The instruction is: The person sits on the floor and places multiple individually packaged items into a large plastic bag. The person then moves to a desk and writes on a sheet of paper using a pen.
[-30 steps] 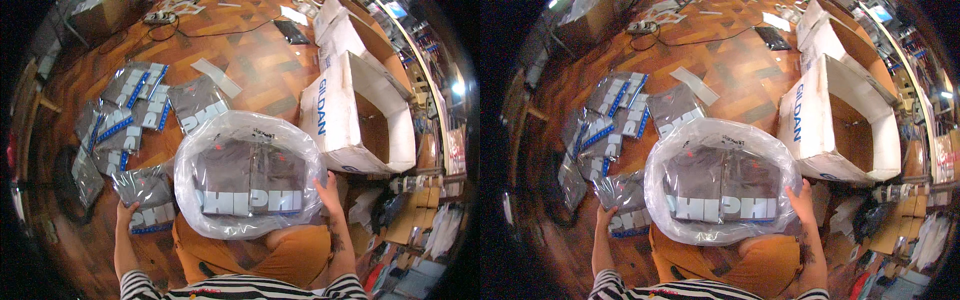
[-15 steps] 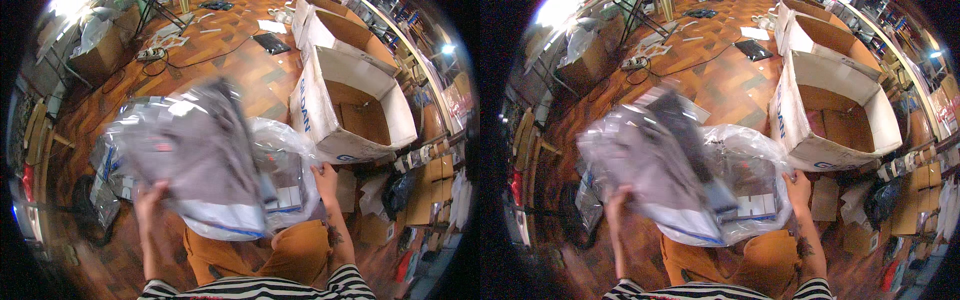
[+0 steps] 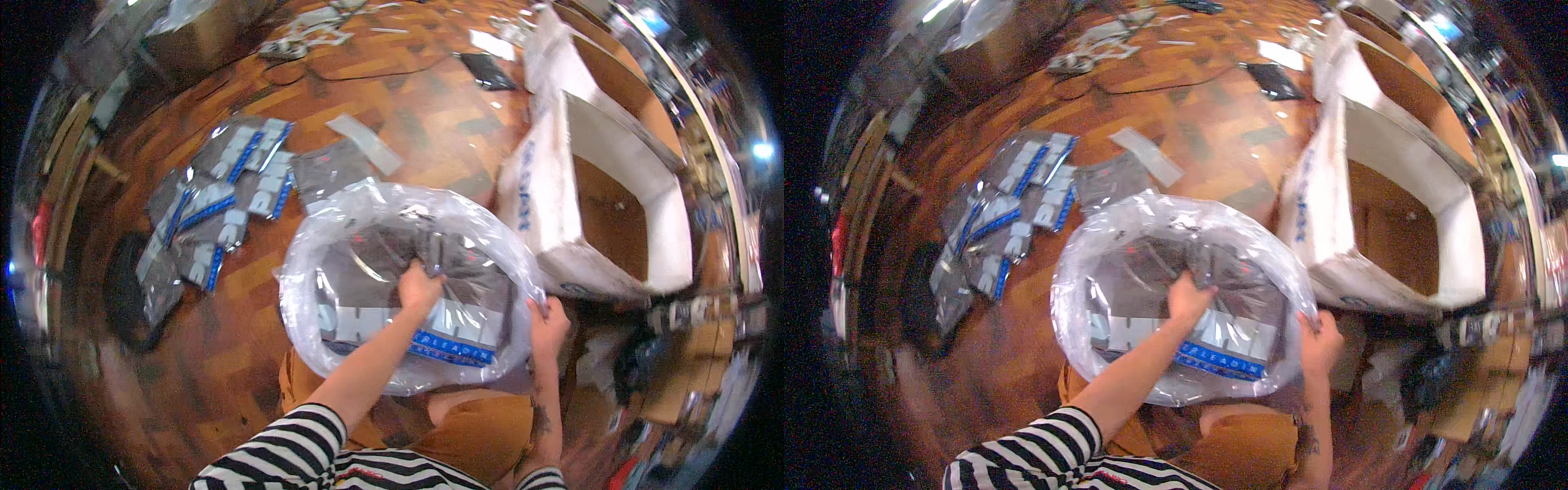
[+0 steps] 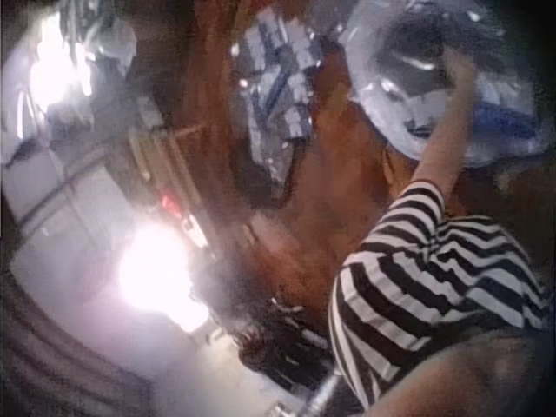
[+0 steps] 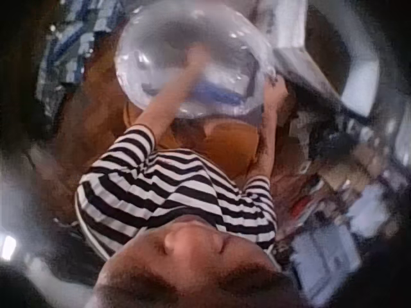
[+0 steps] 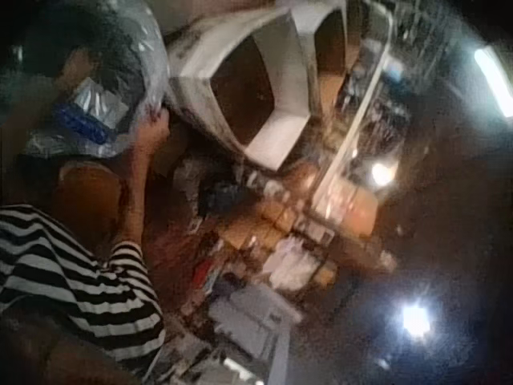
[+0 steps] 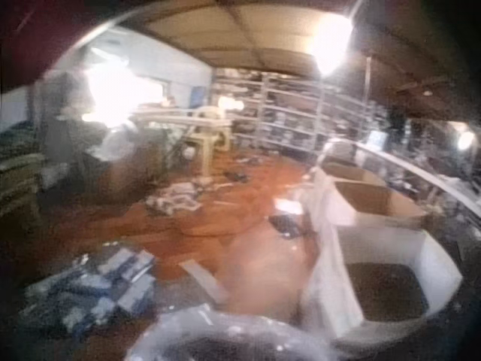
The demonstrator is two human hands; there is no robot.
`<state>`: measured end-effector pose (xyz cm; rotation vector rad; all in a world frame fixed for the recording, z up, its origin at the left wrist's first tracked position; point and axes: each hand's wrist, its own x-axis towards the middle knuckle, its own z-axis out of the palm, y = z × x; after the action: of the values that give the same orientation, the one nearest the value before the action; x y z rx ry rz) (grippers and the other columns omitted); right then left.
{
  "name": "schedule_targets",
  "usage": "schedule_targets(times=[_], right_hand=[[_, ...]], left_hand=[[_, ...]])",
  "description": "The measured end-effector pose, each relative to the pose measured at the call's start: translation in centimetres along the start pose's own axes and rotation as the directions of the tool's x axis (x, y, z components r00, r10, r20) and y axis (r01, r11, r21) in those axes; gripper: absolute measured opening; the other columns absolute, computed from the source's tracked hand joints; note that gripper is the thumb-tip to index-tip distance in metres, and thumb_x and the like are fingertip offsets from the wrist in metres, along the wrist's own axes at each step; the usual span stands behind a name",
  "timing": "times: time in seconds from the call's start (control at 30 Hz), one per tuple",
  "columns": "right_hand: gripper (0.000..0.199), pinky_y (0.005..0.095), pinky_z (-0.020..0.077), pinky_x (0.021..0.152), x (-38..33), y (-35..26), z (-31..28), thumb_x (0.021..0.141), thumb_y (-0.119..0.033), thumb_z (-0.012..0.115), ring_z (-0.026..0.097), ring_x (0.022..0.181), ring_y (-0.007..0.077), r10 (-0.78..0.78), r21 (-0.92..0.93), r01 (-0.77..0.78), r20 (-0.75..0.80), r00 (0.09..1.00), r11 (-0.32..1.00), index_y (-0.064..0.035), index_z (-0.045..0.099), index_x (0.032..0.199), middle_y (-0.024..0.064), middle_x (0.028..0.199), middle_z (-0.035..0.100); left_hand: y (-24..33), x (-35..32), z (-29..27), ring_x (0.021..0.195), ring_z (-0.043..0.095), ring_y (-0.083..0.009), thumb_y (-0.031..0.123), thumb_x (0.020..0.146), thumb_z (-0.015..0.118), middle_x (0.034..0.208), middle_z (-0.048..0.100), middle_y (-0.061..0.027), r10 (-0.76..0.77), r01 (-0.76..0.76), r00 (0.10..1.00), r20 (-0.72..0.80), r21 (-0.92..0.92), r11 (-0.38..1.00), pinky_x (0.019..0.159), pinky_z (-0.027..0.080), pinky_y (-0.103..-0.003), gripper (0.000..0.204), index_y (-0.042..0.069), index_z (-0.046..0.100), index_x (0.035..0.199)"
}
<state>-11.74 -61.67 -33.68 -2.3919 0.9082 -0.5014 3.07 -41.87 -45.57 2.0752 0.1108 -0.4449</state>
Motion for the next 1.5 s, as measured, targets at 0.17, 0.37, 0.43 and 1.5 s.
schedule_targets(times=[0.17,0.37,0.43,1.5], right_hand=[[0.034,0.0401,0.0462,0.063,0.4,3.2,-2.7,0.077,-0.025,0.079,0.059,0.064,0.0244,0.095,-0.197,-0.091,0.013,0.995,0.976,-0.0058,0.064,0.101,0.0134,0.072,0.063],[0.04,0.0349,0.0468,0.065,-1.2,-6.2,-4.3,0.085,-0.023,0.072,0.056,0.069,0.0238,-0.199,-0.278,0.151,-0.153,0.968,0.949,-0.0034,0.059,0.117,0.0102,0.084,0.06],[0.049,0.0342,0.0462,0.07,-3.1,-11.7,-5.9,0.084,-0.02,0.071,0.054,0.074,0.0206,-0.144,-0.112,0.155,0.099,0.985,0.982,-0.0021,0.053,0.126,0.0106,0.093,0.057],[0.038,0.0377,0.049,0.073,-5.0,-20.9,2.6,0.09,-0.017,0.066,0.06,0.079,0.0279,-0.295,0.113,0.354,0.805,0.515,0.928,-0.0013,0.057,0.123,0.015,0.094,0.063]], left_hand=[[1.3,-3.0,-0.1,0.099,0.064,-0.0427,0.035,0.078,0.077,0.098,0.067,-0.0247,0.077,-0.074,0.997,-0.027,0.09,0.993,0.089,0.05,-0.049,0.069,-0.005,0.047,0.125],[5.8,-2.8,-18.9,0.089,0.065,-0.0288,0.019,0.086,0.071,0.097,0.067,-0.0125,0.624,-0.603,0.781,-0.028,-0.294,0.741,0.082,0.052,-0.039,0.032,0.002,0.062,0.111],[1.9,3.3,-23.6,0.082,0.063,-0.0172,0.015,0.087,0.068,0.092,0.066,-0.0094,0.342,-0.472,0.835,-0.431,-0.242,0.848,0.074,0.05,-0.031,0.017,0.003,0.066,0.098],[-22.0,18.6,-28.0,0.101,0.061,-0.0257,0.005,0.078,0.076,0.118,0.059,-0.0137,-0.652,-0.069,0.662,-0.37,-0.897,0.438,0.076,0.055,-0.038,0.061,0.0,0.043,0.129]])
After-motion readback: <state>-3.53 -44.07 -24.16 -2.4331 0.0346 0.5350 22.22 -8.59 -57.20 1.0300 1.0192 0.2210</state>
